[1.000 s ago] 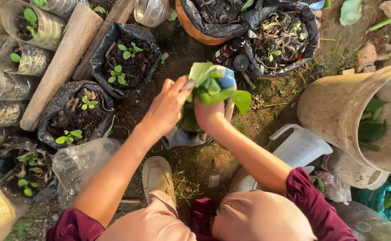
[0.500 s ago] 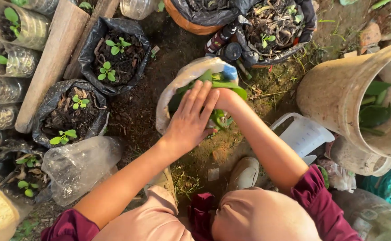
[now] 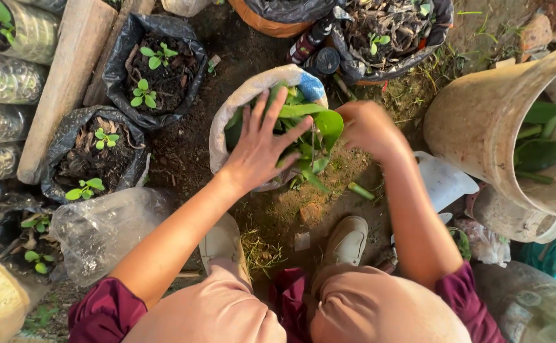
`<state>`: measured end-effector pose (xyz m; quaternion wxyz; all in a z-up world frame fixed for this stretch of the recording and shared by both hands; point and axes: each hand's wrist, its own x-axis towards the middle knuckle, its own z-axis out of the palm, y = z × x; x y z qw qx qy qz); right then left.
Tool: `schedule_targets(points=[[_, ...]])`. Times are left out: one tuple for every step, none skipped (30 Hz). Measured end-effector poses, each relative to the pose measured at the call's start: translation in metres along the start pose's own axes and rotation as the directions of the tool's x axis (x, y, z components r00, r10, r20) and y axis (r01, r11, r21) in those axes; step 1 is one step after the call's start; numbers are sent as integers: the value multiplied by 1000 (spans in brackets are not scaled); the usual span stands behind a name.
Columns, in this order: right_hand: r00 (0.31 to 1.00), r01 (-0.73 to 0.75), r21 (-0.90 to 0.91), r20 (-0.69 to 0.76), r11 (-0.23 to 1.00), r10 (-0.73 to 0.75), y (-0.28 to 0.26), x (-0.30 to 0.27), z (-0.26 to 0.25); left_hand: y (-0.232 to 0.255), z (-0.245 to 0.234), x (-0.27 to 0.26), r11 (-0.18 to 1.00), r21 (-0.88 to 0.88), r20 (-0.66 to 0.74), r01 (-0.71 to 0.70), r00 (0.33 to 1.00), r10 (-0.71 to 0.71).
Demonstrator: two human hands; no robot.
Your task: Sorting various plant leaves and stems into plastic bags and containers.
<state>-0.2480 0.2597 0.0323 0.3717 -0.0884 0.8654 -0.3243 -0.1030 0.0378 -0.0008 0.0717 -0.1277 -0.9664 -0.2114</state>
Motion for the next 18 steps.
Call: schedule_targets(points=[[978,177,139,83,974,-189,15,10,16,2,1,3,1000,-1,-14,-23,1000,23],[915,329,287,140,900,-379,30,21,33,4,3,5,999,-2,-28,-46,999,46],[916,319,290,148,902,-372,38,22,37,3,9,4,999,-9,-20,-40,999,40],[932,273,393,117,878,-342,45,24,41,2,16,3,1000,31,109,-1,994,-2],[948,233,491,79,839,-309,51,27,44,-1,23,5,997,78,231,23,972,-40],[949,229,492,79,840,-305,43,17,38,0,33,3,997,74,234,21,972,-38],[958,142,515,144,845,-249,34,11,29,-1,44,4,980,200,263,-7,964,-47],[958,55,531,211,846,-195,25,4,20,-1,55,5,946,321,290,-37,955,-61],[959,50,531,210,846,-189,24,1,20,-1,58,12,948,316,293,-40,954,-57],[940,80,535,241,841,-243,23,-2,20,-2,62,19,945,328,347,-8,931,-113],[917,110,542,268,833,-295,22,-5,20,-2,65,27,939,343,400,20,902,-165],[920,106,544,264,833,-289,16,-6,21,2,59,39,941,338,404,14,901,-158],[909,111,517,292,849,-297,10,-8,21,8,53,50,896,441,474,-42,859,-193],[898,117,490,319,864,-303,4,-10,22,15,46,61,839,533,535,-107,811,-237],[898,119,489,318,864,-303,2,-9,14,17,47,62,839,533,534,-107,812,-236],[898,127,444,328,887,-293,0,-8,5,19,49,63,806,570,550,-161,803,-229],[899,139,399,333,906,-284,-2,-7,-3,21,50,65,766,605,565,-217,795,-221],[900,143,399,328,906,-286,18,4,-3,14,57,61,764,606,562,-219,798,-217]])
